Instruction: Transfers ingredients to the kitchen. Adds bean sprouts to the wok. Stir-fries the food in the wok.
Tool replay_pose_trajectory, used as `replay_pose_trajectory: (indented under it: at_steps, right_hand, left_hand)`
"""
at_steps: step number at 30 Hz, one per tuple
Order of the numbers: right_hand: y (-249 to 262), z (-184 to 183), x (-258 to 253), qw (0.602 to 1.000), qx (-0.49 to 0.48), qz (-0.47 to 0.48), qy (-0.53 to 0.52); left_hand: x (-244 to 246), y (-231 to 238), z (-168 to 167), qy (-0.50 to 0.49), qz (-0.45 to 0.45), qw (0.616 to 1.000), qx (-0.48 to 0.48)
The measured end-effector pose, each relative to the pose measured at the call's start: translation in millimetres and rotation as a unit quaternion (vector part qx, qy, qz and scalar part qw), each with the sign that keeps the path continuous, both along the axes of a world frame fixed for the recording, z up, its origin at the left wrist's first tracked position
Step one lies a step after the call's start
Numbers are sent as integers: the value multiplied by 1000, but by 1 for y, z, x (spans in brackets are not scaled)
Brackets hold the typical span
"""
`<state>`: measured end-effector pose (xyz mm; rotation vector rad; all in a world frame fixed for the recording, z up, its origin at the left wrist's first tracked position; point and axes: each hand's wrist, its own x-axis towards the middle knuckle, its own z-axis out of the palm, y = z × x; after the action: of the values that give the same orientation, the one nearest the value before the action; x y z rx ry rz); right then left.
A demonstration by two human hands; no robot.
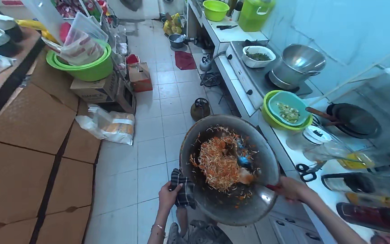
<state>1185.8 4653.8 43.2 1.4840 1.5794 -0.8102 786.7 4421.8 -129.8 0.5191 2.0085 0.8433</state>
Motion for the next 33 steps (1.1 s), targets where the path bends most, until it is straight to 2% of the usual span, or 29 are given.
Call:
replay_pose_trajectory:
  at_steps: [3,5,7,10,13,16,18,20,22,24,29,31,33]
  right_hand:
    - [-18,-66,-30,989,47,-43,135]
    - [-42,-89,-37,977,109,-20,181]
    - [-69,-77,-30,969,169,28,176]
    - [-88,-29,-6,971,196,74,111]
    - [-62,-2,17,987,137,74,37]
    - [-30,10,5,998,-32,53,-17]
    - [-27,-1,-28,993,-108,-5,56]
    - [-27,-34,-65,978,-110,-99,144]
    - [-25,-70,-92,964,-65,-173,192]
    - [-36,-88,-102,959,31,-181,217]
    - [-93,-61,-75,955,240,-62,161]
    - [-114,-57,-64,954,268,-36,126]
    - [-111,-52,-54,968,232,-25,95]
  left_hand:
    - [0,-1,-3,0,-3,1000,-2]
    - [-2,-1,-3,-2,-9,1000,0]
    - [-5,-3,-3,-5,-10,1000,7]
    - [-4,-4,-4,-11,-3,1000,10]
    - [-5,-3,-4,-2,-9,1000,5]
    - [-4,-2,-3,-3,-5,1000,2]
    - [-4,-2,-1,-3,-3,1000,-3]
    - [-1,-2,-2,-6,0,1000,0]
    - [-2,-3,-3,-6,2,1000,3]
    - [-5,-3,0,-6,-4,1000,2]
    - [-4,-4,-2,-11,3,1000,9]
    - [-3,-3,-3,-9,10,1000,15]
    - [-3,-2,-4,-9,2,1000,17]
